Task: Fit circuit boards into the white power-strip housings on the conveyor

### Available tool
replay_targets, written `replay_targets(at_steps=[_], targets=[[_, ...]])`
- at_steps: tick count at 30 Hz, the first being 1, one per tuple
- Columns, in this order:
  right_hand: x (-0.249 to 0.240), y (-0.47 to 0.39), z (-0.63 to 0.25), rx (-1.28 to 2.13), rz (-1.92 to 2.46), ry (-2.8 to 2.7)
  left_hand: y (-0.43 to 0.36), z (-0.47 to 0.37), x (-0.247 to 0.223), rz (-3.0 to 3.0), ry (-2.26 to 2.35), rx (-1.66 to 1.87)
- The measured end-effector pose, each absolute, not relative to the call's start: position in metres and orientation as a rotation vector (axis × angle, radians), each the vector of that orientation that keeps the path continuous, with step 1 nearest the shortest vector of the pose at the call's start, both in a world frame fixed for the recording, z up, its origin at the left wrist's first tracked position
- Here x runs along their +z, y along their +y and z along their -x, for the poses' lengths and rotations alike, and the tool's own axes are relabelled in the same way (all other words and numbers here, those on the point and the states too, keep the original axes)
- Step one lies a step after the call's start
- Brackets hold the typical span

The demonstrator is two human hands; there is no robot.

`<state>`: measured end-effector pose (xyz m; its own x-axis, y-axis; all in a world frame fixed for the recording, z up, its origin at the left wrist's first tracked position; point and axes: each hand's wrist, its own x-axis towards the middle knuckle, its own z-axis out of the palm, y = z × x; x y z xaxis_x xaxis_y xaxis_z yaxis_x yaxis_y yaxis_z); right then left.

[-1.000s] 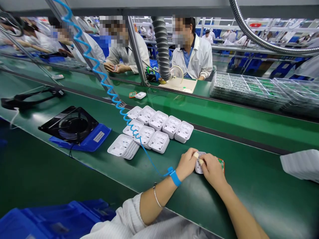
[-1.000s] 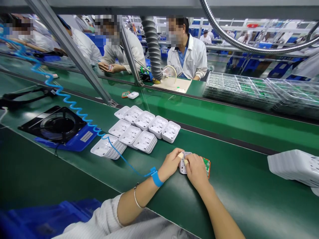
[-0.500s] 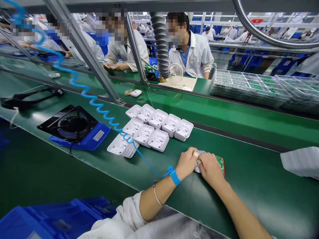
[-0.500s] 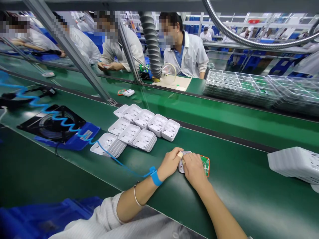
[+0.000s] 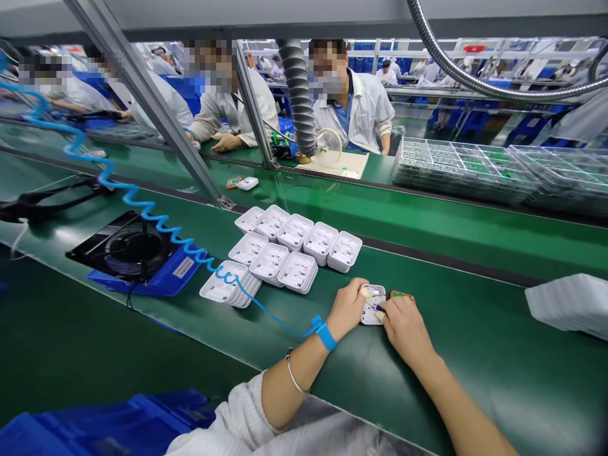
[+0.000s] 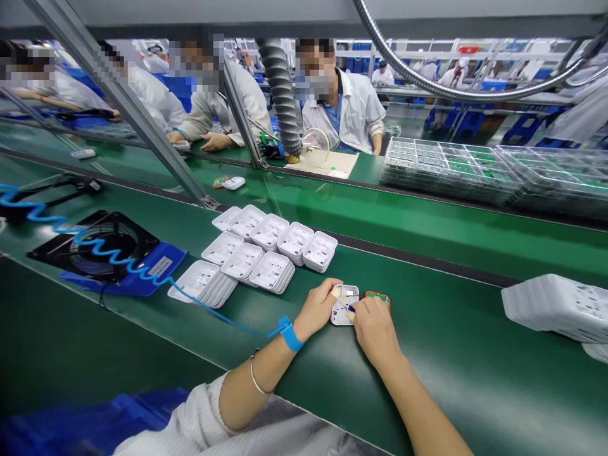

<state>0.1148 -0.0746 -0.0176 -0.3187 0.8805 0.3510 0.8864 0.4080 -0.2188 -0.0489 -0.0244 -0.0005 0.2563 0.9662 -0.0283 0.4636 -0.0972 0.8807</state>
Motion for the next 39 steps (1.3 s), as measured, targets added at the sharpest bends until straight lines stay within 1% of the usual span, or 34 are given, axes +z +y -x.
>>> replay_targets(at_steps=[4, 10, 11, 15, 16, 18, 23, 25, 27, 30, 31, 32, 34, 39], targets=[[-0.019, -0.072, -0.115, -0.024, 1.501, -2.266, -0.025, 0.05, 0.007, -1.817, 1.261, 0.695], [-0.011, -0.069, -0.118, -0.094, 1.726, -2.036, -0.024, 0.052, 0.017, -1.968, 1.041, 0.696], [-0.009, -0.068, -0.119, -0.03, 1.705, -2.049, -0.024, 0.052, 0.017, -1.982, 0.998, 0.709], [0.001, -0.066, -0.121, 0.48, 1.566, -2.244, -0.024, 0.053, 0.014, -1.979, 0.923, 0.755], [0.003, -0.066, -0.12, 0.561, 1.572, -2.249, -0.024, 0.053, 0.013, -1.969, 0.931, 0.758], [0.004, -0.066, -0.118, 0.616, 1.612, -2.215, -0.025, 0.052, 0.012, -1.955, 0.957, 0.755], [0.003, -0.068, -0.11, 0.578, 1.707, -2.057, -0.025, 0.048, 0.011, -1.928, 0.974, 0.769], [0.001, -0.069, -0.109, 0.628, 1.72, -1.984, -0.026, 0.047, 0.008, -1.919, 0.988, 0.77], [-0.002, -0.068, -0.113, 0.82, 1.7, -1.891, -0.026, 0.046, 0.004, -1.887, 1.054, 0.785], [-0.007, -0.053, -0.126, 1.32, 1.612, -1.636, -0.026, 0.048, -0.003, -1.776, 1.162, 0.866], [-0.007, -0.044, -0.132, 1.431, 1.603, -1.526, -0.025, 0.049, -0.005, -1.737, 1.185, 0.908], [-0.005, -0.032, -0.139, 1.467, 1.622, -1.422, -0.024, 0.05, -0.006, -1.707, 1.203, 0.946], [0.004, -0.002, -0.156, 1.34, 1.703, -1.269, -0.022, 0.051, -0.009, -1.681, 1.225, 0.991], [0.037, 0.062, -0.192, 0.79, 1.775, -1.07, -0.021, 0.051, -0.016, -1.76, 1.185, 0.969]])
